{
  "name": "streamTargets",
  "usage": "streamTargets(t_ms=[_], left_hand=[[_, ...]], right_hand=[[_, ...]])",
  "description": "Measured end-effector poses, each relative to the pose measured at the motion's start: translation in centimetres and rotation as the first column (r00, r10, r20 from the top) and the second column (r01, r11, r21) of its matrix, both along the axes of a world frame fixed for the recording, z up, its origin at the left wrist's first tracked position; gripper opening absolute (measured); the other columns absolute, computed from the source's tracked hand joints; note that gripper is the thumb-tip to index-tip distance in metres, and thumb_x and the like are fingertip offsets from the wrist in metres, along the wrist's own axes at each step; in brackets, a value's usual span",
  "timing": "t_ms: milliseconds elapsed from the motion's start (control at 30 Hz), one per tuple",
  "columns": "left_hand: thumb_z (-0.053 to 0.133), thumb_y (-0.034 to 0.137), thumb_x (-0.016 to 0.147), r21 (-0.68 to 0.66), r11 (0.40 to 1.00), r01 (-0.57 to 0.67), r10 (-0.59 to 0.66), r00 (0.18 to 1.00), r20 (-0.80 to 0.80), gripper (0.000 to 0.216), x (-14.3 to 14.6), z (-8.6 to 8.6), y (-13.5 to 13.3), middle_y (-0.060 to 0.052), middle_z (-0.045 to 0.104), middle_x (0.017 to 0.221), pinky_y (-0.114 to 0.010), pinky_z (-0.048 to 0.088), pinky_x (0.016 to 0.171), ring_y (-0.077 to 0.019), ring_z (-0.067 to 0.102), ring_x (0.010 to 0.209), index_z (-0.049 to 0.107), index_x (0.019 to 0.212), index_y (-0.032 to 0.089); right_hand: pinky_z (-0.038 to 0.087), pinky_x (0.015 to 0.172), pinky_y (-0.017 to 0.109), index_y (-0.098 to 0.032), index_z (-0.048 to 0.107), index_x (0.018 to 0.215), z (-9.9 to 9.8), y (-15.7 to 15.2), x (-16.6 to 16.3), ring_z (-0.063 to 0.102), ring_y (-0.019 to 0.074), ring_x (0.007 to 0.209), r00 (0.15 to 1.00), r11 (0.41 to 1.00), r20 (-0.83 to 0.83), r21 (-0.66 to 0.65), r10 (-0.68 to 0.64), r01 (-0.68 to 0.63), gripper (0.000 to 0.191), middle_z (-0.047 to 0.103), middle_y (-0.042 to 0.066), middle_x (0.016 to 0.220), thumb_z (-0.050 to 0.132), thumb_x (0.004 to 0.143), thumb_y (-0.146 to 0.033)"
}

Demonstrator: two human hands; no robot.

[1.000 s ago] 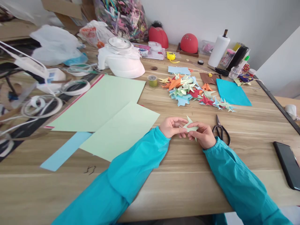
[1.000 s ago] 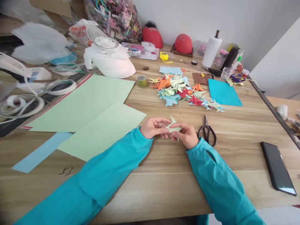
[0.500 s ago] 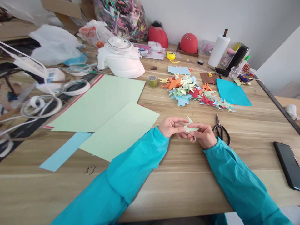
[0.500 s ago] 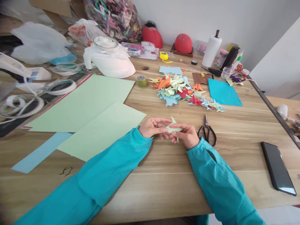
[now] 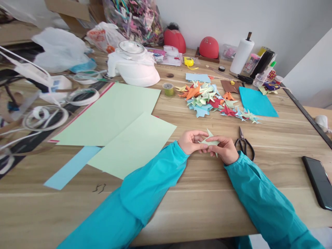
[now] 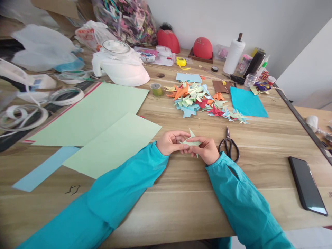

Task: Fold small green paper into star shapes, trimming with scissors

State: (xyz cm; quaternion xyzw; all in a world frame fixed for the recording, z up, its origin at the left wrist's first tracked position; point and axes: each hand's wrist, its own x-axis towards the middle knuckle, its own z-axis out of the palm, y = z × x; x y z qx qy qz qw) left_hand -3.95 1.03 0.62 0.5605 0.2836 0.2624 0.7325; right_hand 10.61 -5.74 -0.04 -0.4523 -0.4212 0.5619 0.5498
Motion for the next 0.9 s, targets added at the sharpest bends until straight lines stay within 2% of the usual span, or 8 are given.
streamTargets(t_ms=[133,267,400,533,667,767,900], left_hand=[[0.079,0.025,0.049,-0.031,0.999,0.015,-0.015,1.000,-0.013,0.056,-0.2,0.1,0.2,-0.003,0.065,0.052,-0.025,0.049,0.044,-0.0168,0.062,0.047,0.057,0.096,0.005],[0.078,0.029,0.051,-0.112,0.991,0.072,-0.072,0.997,0.006,0.062,-0.6,0.0,0.8,-0.007,0.068,0.059,-0.026,0.050,0.045,-0.0206,0.065,0.054,0.057,0.104,0.007],[0.075,0.029,0.057,-0.174,0.981,0.080,-0.074,0.996,0.041,0.058,-0.8,-0.2,1.2,-0.008,0.070,0.065,-0.024,0.050,0.043,-0.0208,0.066,0.056,0.057,0.108,0.009],[0.070,0.025,0.064,-0.236,0.971,0.034,-0.019,0.998,0.065,0.056,-0.7,-0.2,1.2,-0.009,0.071,0.069,-0.023,0.049,0.042,-0.0202,0.066,0.056,0.053,0.116,0.010],[0.069,0.021,0.066,-0.242,0.970,0.016,-0.001,0.998,0.063,0.069,-0.4,-0.1,1.0,-0.008,0.070,0.072,-0.025,0.050,0.045,-0.0215,0.067,0.059,0.040,0.128,0.013],[0.067,0.025,0.068,-0.266,0.964,-0.025,0.049,0.995,0.084,0.070,-0.3,0.0,1.0,-0.008,0.070,0.074,-0.027,0.051,0.050,-0.0219,0.067,0.064,0.035,0.129,0.014],[0.067,0.034,0.067,-0.265,0.963,-0.048,0.078,0.991,0.107,0.066,-0.2,0.1,0.9,-0.006,0.068,0.073,-0.026,0.050,0.051,-0.0185,0.065,0.063,0.039,0.123,0.011]], right_hand=[[0.041,0.036,0.019,-0.016,0.069,0.080,0.0,0.0,0.1,0.055,0.0093,0.039,1.000,1.000,-0.029,-0.025,0.000,0.000,0.022,0.065,0.000,0.052,0.073,0.058,-0.017],[0.041,0.036,0.019,-0.017,0.069,0.081,0.0,-0.1,0.1,0.056,0.0100,0.040,0.992,0.999,-0.123,-0.043,-0.009,0.004,0.025,0.067,0.001,0.056,0.074,0.057,-0.019],[0.040,0.035,0.019,-0.017,0.069,0.079,0.1,0.0,0.0,0.056,0.0100,0.040,0.983,0.998,-0.173,-0.048,-0.056,0.049,0.024,0.067,0.001,0.055,0.075,0.057,-0.021],[0.042,0.036,0.020,-0.018,0.067,0.085,0.0,0.3,0.1,0.056,0.0105,0.041,0.978,0.990,-0.153,0.000,-0.139,0.141,0.025,0.067,0.001,0.057,0.073,0.061,-0.025],[0.043,0.039,0.020,-0.020,0.065,0.094,-0.4,0.5,0.3,0.056,0.0096,0.043,0.977,0.979,-0.105,0.058,-0.188,0.195,0.027,0.066,-0.001,0.058,0.068,0.068,-0.026],[0.041,0.038,0.019,-0.019,0.065,0.094,-0.7,0.4,0.4,0.054,0.0084,0.041,0.982,0.980,-0.053,0.077,-0.180,0.184,0.025,0.064,-0.001,0.056,0.066,0.070,-0.026],[0.038,0.036,0.018,-0.018,0.065,0.095,-0.6,0.1,0.4,0.050,0.0070,0.038,0.992,0.991,0.036,0.069,-0.121,0.119,0.026,0.062,-0.002,0.053,0.065,0.071,-0.028]])
